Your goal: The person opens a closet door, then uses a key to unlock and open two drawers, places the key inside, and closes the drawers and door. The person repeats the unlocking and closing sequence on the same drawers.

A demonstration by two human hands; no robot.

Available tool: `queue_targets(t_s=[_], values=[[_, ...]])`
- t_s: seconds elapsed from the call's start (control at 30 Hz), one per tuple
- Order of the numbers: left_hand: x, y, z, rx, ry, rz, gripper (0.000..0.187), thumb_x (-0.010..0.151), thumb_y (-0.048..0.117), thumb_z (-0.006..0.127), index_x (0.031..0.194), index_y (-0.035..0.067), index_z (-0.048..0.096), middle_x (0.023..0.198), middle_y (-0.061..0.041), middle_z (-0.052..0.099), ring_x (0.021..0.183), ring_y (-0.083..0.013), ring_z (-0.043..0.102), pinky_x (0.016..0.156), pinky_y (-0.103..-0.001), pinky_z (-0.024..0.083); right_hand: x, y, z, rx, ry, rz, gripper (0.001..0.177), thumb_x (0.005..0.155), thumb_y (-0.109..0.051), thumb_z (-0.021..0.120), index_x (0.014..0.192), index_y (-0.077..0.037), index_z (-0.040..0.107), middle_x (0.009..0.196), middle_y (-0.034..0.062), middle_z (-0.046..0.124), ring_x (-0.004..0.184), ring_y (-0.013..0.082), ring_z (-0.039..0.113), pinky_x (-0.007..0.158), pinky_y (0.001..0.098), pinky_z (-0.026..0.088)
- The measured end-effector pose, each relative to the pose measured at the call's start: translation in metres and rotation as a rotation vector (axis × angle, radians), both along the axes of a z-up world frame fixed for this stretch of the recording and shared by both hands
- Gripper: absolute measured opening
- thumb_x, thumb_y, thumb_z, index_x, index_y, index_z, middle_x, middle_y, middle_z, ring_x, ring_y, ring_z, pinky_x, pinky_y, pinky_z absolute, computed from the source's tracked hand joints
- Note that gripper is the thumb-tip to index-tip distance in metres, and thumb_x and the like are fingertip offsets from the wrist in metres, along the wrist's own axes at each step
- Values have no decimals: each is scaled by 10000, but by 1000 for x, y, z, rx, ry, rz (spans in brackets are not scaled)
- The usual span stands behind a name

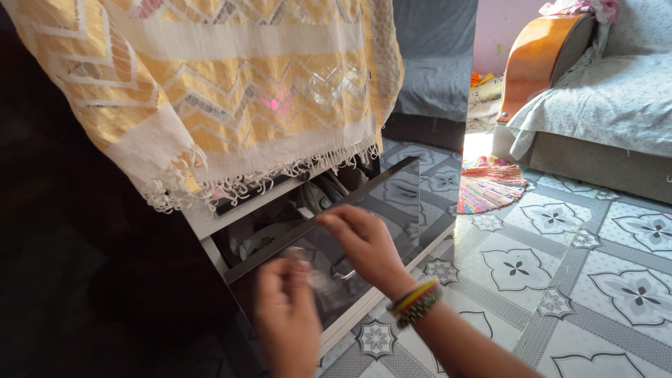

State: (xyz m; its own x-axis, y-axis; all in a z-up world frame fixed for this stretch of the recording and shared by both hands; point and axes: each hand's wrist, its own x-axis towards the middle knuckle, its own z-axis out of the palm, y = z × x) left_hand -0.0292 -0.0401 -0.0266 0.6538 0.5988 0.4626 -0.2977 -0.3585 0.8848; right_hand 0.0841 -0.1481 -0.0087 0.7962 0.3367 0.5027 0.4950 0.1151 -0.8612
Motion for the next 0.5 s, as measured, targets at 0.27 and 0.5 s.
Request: queue_targets(t_s=[0.27,0.5], values=[[-15,53,11,-78,-255,-48,119,1009,121,524,1028,6,543,923,-22,726,797,-79,690,743,-225,575,-21,55,15,-469,-728,-157,282,946,-327,622,1042,-79,714,1033,99,720,1092,309,643,1051,544,364],[-26,80,3,-11,-50,288,178,997,91,561,1143,-5,528,795,-109,663,642,-151,596,586,-296,489,-46,44,10,-522,-790,-212,325,992,-378,580,1083,-76,658,1013,111,665,1074,307,612,1082,523,306]])
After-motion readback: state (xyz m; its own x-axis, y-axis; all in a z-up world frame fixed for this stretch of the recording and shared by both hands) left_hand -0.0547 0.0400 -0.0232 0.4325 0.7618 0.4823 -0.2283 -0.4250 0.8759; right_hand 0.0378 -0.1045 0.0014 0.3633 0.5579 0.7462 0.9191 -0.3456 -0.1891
